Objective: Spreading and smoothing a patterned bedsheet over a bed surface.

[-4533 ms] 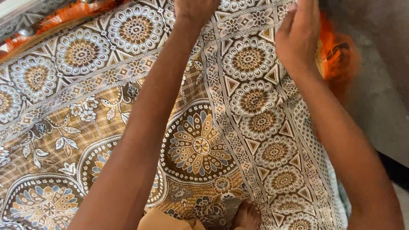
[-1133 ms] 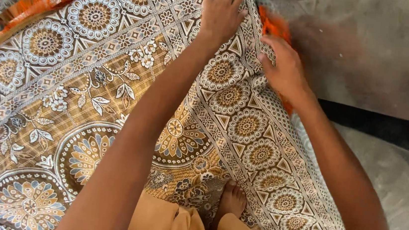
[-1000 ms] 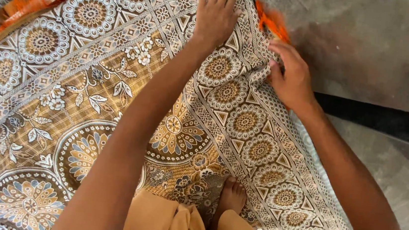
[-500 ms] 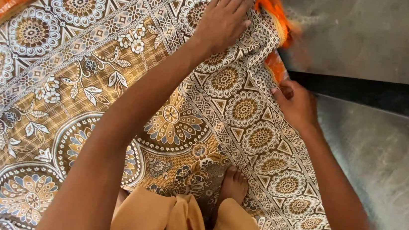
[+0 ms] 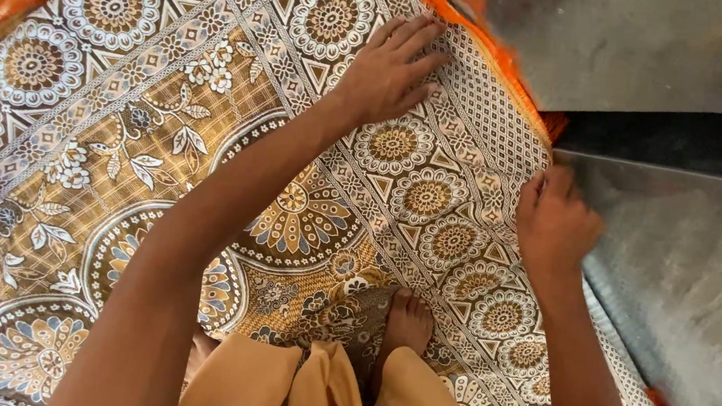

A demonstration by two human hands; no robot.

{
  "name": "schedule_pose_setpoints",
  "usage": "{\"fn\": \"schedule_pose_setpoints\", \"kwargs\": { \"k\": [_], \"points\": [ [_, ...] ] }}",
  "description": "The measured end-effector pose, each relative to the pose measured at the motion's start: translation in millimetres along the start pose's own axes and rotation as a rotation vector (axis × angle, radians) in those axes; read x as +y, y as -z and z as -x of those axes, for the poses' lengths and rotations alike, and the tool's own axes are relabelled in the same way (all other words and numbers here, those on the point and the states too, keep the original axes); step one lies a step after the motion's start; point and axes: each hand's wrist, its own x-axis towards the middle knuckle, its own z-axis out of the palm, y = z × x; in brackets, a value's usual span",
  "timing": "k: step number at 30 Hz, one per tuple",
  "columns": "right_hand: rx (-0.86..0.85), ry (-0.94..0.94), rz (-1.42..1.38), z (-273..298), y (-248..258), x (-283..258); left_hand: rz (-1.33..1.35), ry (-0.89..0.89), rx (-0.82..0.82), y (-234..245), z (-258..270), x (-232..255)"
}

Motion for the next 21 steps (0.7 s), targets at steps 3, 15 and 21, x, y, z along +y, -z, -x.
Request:
{"fn": "schedule_pose_setpoints", "kwargs": {
  "k": [3,15,21],
  "points": [
    [0.049,-0.010,-0.033,4.6,4.6,5.9,-0.055,-0.077,0.057,-15.6,-4.6,4.0],
    [-0.009,-0.070,-0.304,-17.6,18.4,-39.7,-0.224,-0.053,-0.066,-33.9,-34.3,19.3],
    [-0.106,0.194,-0.456,-37.5,-59.5,-47.4,-0.357,-0.012,-0.119,-44.7,-36.6,24.3]
  ]
}}
